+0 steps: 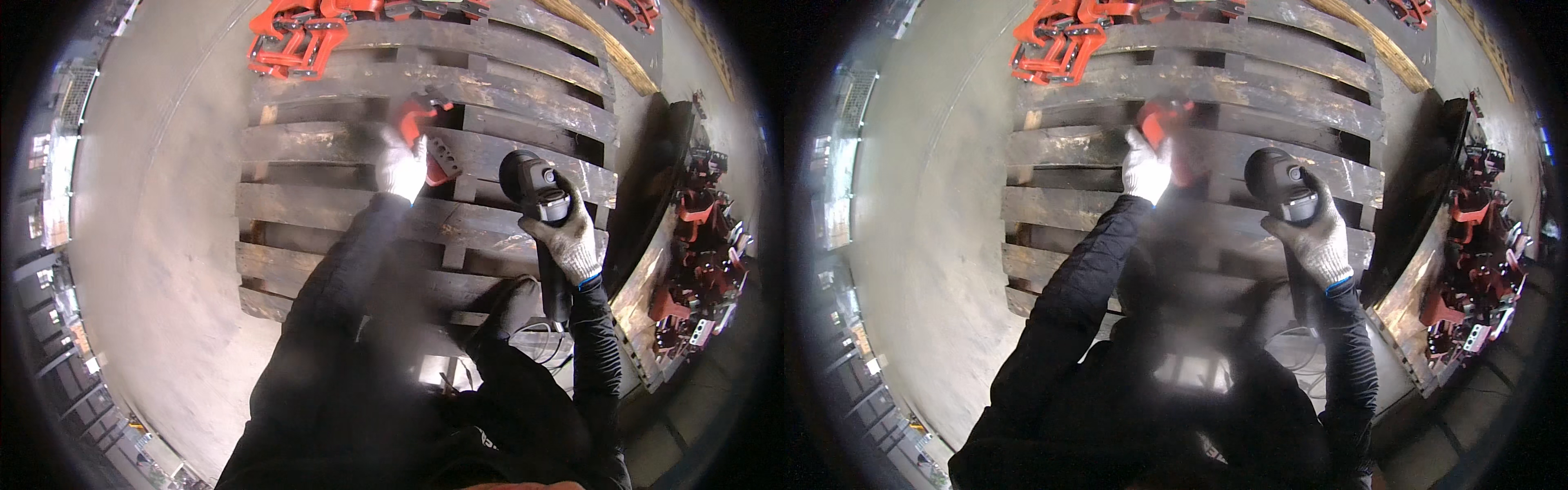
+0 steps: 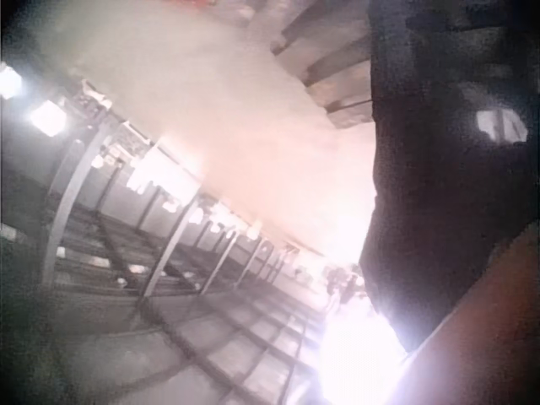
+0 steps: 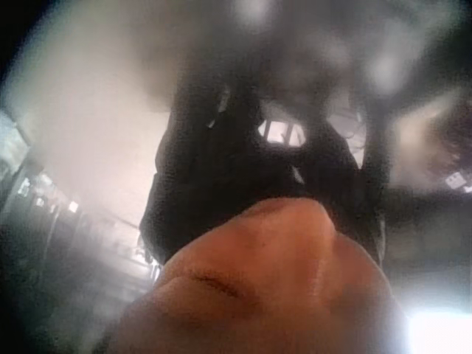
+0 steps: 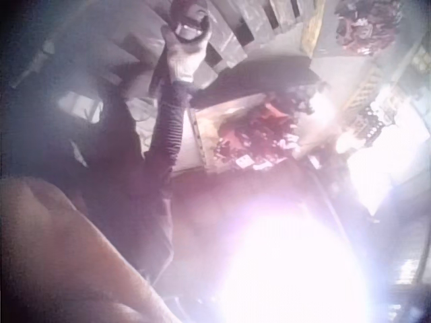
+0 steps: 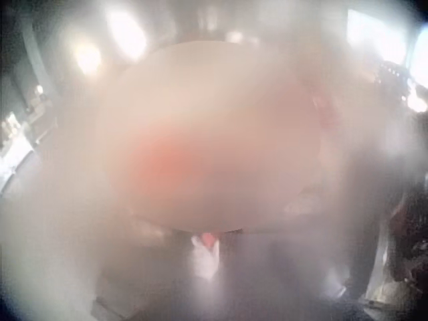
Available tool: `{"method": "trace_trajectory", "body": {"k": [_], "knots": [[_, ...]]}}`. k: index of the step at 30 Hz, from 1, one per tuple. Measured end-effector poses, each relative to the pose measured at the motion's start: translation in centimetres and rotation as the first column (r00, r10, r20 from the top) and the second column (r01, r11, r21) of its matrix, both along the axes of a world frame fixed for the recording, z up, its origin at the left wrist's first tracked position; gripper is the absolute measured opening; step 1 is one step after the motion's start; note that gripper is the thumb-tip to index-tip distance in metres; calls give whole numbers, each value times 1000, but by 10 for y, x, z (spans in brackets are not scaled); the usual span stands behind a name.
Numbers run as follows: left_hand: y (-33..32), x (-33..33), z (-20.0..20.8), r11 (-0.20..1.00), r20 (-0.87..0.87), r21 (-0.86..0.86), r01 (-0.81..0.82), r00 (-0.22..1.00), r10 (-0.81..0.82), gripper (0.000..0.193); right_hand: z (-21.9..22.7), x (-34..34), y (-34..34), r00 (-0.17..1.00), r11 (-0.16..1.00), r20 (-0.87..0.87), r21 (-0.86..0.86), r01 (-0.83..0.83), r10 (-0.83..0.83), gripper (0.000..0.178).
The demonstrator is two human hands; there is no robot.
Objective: The person uses an angle grinder to smooth the edges of red metal parts on a wooden pallet. They repeatedly pick up each part, grind its edges, and place it back on the pallet.
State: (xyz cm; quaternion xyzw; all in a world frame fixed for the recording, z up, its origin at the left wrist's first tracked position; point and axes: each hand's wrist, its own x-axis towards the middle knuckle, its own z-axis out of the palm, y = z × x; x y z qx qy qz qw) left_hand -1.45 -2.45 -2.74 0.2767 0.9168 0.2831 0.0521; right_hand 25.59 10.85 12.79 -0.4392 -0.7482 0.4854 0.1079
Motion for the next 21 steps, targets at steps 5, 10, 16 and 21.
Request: {"method": "trace_trajectory", "body": {"k": [5,10,16,21], "knots": [[-21,6,41,994,309,2,108,945,-104,81,-4,-5,2,994,1000,-106,-6,10,-11,91],[-41,39,59,982,838,191,4,520,-165,66,-8,-22,12,990,997,-130,-66,47,-55,93],[-28,63,67,986,974,162,-43,170,-152,58,-17,-34,8,980,996,-191,-79,32,-46,93],[-31,69,57,972,980,187,-142,96,-175,50,-21,-35,7,981,991,-189,-135,25,-50,92]]}}
